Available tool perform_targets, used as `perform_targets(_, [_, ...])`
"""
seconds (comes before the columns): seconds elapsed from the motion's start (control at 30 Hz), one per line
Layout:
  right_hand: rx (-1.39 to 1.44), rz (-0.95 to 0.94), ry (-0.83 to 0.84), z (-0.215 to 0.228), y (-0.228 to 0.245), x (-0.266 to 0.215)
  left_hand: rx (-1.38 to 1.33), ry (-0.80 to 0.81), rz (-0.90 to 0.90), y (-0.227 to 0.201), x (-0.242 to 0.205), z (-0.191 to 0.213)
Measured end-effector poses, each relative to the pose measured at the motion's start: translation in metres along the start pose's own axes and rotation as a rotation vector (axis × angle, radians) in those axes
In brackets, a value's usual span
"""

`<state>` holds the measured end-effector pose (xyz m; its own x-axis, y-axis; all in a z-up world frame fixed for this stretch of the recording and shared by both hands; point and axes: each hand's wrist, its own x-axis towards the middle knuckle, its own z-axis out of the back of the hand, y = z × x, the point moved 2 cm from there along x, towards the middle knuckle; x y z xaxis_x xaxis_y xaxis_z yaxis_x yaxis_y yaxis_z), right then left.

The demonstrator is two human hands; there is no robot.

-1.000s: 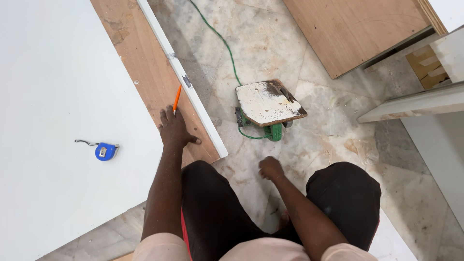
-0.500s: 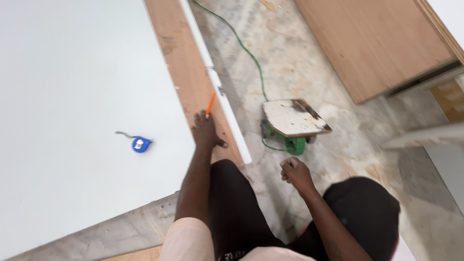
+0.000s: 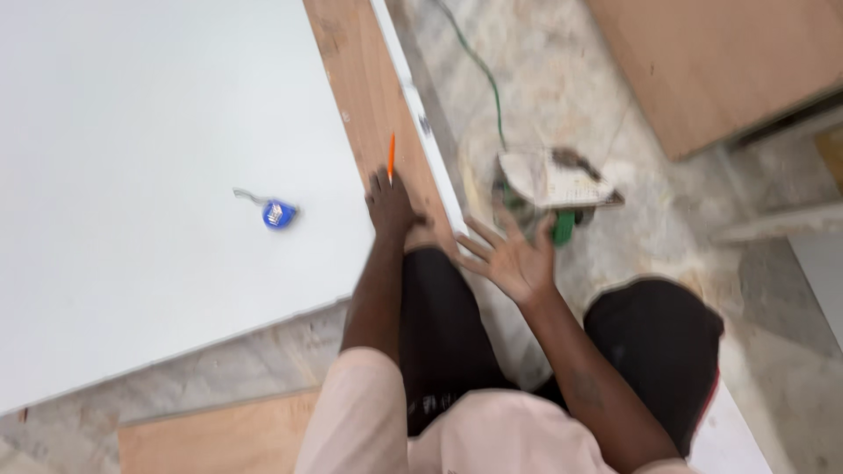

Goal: The person measures and marks a white board using a tape measure and pencil, aligning a wooden plank as a guide. They then use a handheld electric saw to cut along the marked line.

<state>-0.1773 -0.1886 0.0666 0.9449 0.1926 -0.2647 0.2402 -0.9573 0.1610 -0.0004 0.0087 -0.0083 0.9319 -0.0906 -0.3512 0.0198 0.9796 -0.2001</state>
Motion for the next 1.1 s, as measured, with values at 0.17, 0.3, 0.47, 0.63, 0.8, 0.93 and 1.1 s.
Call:
perform_targets(0.17, [-0.006,-0.203,0.602,-0.033,-0.051,-0.034,0.010,0.046,0.021,0.000,-0.007,0.002])
perform_targets(0.3, [-0.751,-0.638,0.370,-0.047,-0.110,-0.083,-0.032,0.010,0.008,0.001,-0.007,-0.005])
perform_targets(0.47, [-1.059,-0.792,0.300,-0.052,-0.117,-0.081,-0.060,-0.019,-0.009,0.011,-0.001,-0.019])
perform_targets(0.63, [-0.990,-0.810,0.141,-0.040,-0.113,-0.076,-0.057,-0.005,-0.031,0.012,0.001,-0.020])
perform_targets(0.8, [-1.021,-0.728,0.158,-0.015,-0.113,-0.077,-0.109,-0.062,-0.015,0.008,-0.003,-0.016])
perform_targets(0.93, [-1.049,-0.695,0.128,-0.008,-0.115,-0.076,-0.121,-0.086,-0.001,0.005,-0.013,-0.009])
perform_targets(1.1, [-1.103,-0.695,0.130,-0.011,-0.115,-0.072,-0.151,-0.128,0.014,0.006,-0.021,-0.009])
